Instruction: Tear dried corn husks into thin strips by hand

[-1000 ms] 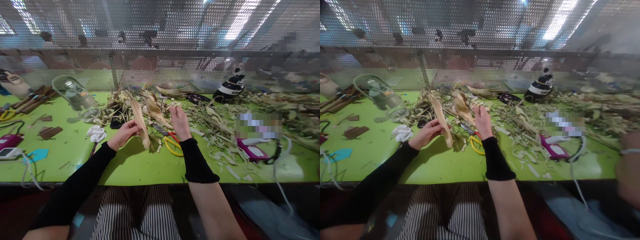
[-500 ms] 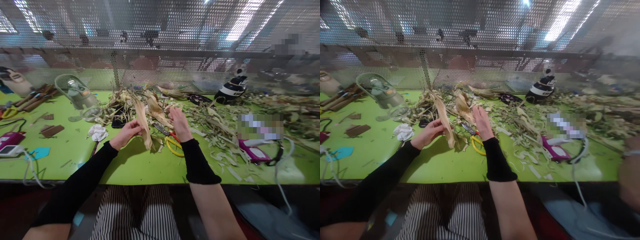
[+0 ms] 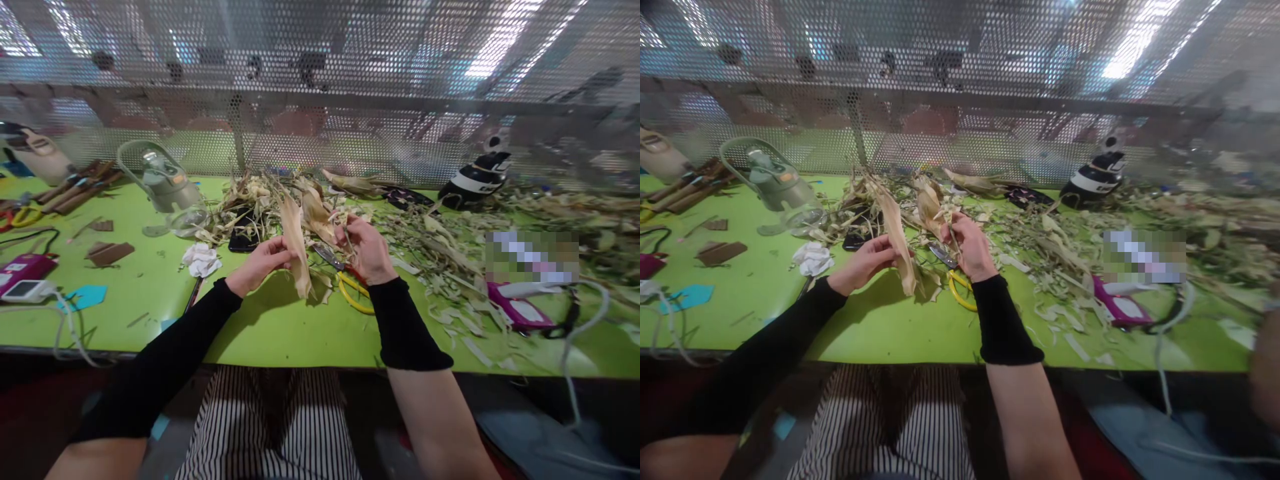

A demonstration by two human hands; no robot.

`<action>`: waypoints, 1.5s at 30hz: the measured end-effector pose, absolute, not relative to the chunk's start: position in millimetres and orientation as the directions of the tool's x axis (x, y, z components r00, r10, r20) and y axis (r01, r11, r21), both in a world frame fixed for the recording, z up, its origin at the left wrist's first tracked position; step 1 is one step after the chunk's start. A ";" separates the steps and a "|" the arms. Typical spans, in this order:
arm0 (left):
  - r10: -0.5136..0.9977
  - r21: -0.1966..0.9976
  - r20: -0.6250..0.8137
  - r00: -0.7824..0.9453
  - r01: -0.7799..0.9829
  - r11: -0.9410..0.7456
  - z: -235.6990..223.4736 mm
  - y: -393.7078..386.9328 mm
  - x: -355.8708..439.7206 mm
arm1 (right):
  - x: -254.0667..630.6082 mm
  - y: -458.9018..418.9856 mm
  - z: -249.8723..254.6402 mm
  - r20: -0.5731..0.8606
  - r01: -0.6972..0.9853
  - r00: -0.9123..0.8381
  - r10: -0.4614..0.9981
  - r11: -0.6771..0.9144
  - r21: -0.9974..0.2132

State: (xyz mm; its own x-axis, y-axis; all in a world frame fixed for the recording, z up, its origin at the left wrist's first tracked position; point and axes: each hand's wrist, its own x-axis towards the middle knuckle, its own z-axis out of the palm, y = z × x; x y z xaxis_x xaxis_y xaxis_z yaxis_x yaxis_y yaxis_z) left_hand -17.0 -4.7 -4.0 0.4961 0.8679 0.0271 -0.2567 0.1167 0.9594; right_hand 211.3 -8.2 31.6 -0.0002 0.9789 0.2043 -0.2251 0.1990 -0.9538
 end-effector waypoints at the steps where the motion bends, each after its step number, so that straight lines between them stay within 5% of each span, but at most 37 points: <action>1: 0.868 0.959 0.028 0.495 -0.259 0.117 -3.8 -4.8 -16.6 | 210.7 -9.1 32.1 0.197 -0.235 -0.012 0.980 0.189 -0.954; 17: 0.871 0.964 0.000 0.491 -0.231 0.130 -1.9 -6.5 -15.1 | 205.4 -18.5 41.3 0.101 -0.302 -0.130 0.986 0.057 -0.951; 24: 0.863 0.962 0.008 0.506 -0.240 0.132 -3.7 -5.9 -14.5 | 212.7 -10.4 29.0 -0.256 0.218 -0.295 0.921 -0.196 -0.956; 29: 0.866 0.961 0.016 0.500 -0.247 0.126 -2.9 -6.7 -14.3 | 226.0 -2.2 26.5 0.102 0.044 0.025 0.994 0.101 -0.994; 34: 0.871 0.964 0.002 0.491 -0.234 0.129 -3.7 -6.3 -13.4 | 225.6 1.4 21.6 0.229 0.335 0.338 0.913 0.111 -0.936; 40: 0.933 0.969 0.006 0.360 -0.231 0.083 -3.3 -5.7 -10.3 | 188.3 -13.6 18.9 0.218 0.421 -0.159 0.963 0.266 -0.867; 45: 0.973 0.993 -0.003 0.229 -0.115 0.030 -2.3 -7.1 -5.3 | 169.9 -17.5 13.7 0.283 0.506 -0.183 0.941 0.338 -0.793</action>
